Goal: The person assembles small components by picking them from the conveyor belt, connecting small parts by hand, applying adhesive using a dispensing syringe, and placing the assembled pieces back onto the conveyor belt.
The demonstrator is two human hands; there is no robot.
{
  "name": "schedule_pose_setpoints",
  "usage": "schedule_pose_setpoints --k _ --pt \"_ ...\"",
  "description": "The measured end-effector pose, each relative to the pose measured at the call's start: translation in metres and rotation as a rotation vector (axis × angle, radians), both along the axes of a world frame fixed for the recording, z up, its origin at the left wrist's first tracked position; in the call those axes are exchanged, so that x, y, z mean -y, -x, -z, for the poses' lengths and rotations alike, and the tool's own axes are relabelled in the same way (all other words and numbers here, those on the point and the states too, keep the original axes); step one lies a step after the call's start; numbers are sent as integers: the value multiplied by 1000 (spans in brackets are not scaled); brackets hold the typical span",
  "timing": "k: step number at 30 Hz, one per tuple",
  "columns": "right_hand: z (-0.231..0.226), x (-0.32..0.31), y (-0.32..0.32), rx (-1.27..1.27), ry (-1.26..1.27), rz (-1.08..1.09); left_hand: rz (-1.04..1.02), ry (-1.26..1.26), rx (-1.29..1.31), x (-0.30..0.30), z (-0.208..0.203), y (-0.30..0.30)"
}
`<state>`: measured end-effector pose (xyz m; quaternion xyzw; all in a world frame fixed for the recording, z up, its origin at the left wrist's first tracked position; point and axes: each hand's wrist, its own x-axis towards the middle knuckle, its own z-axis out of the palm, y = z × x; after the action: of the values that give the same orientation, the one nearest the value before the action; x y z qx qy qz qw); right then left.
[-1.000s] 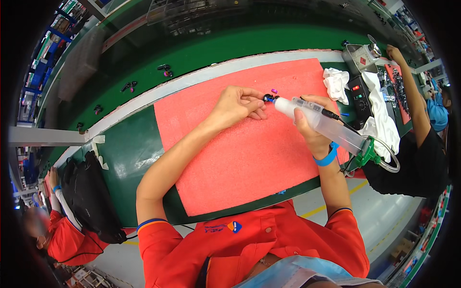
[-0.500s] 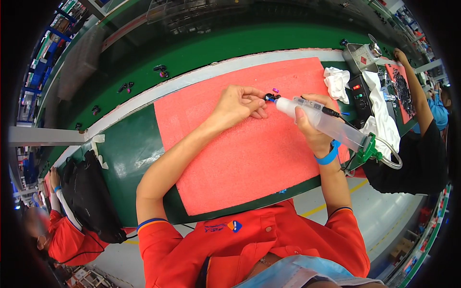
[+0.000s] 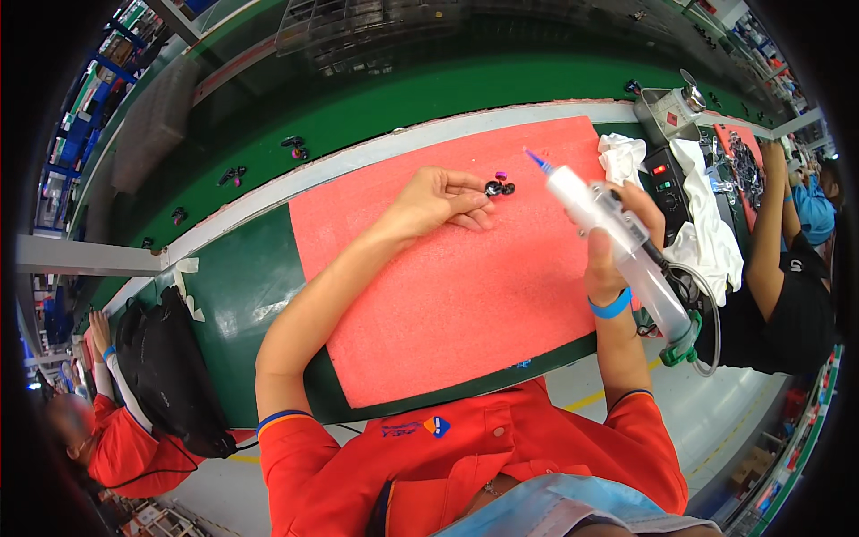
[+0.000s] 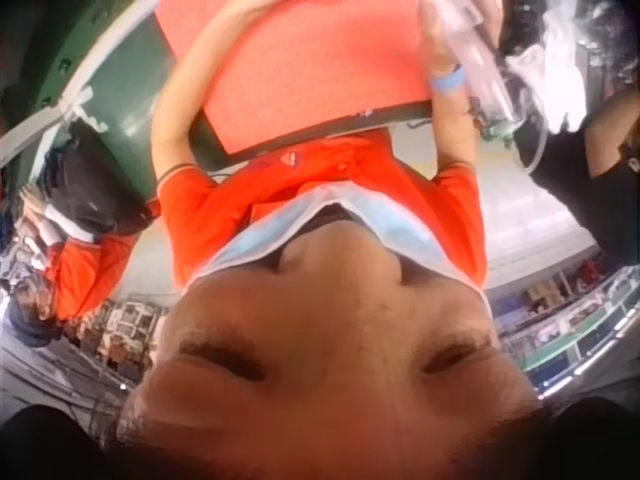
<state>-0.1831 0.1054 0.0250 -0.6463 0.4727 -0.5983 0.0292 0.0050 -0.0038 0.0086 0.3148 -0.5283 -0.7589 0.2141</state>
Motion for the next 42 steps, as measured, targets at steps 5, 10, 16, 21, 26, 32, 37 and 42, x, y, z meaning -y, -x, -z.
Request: schedule_pose_setpoints --k 5,10,16,21,26,32,37,42 --pt "3 4 -1 202 -46 94 88 145 -32 10 -2 -2" --pt "-6 3 -6 170 -113 52 49 115 42 11 -3 -1" --pt "-12 1 -12 -81 -130 24 37 126 98 9 2 -2" --pt "-9 4 -15 -98 -216 36 41 156 112 8 5 -1" --pt "-7 7 -15 -177 -208 43 28 186 93 7 5 0" --pt "-10 7 -18 -183 -263 56 30 202 93 6 5 0" --pt "-7 8 -18 -166 -238 43 26 197 89 5 4 1" --pt "-10 7 -18 -144 -243 36 19 181 87 4 4 1"
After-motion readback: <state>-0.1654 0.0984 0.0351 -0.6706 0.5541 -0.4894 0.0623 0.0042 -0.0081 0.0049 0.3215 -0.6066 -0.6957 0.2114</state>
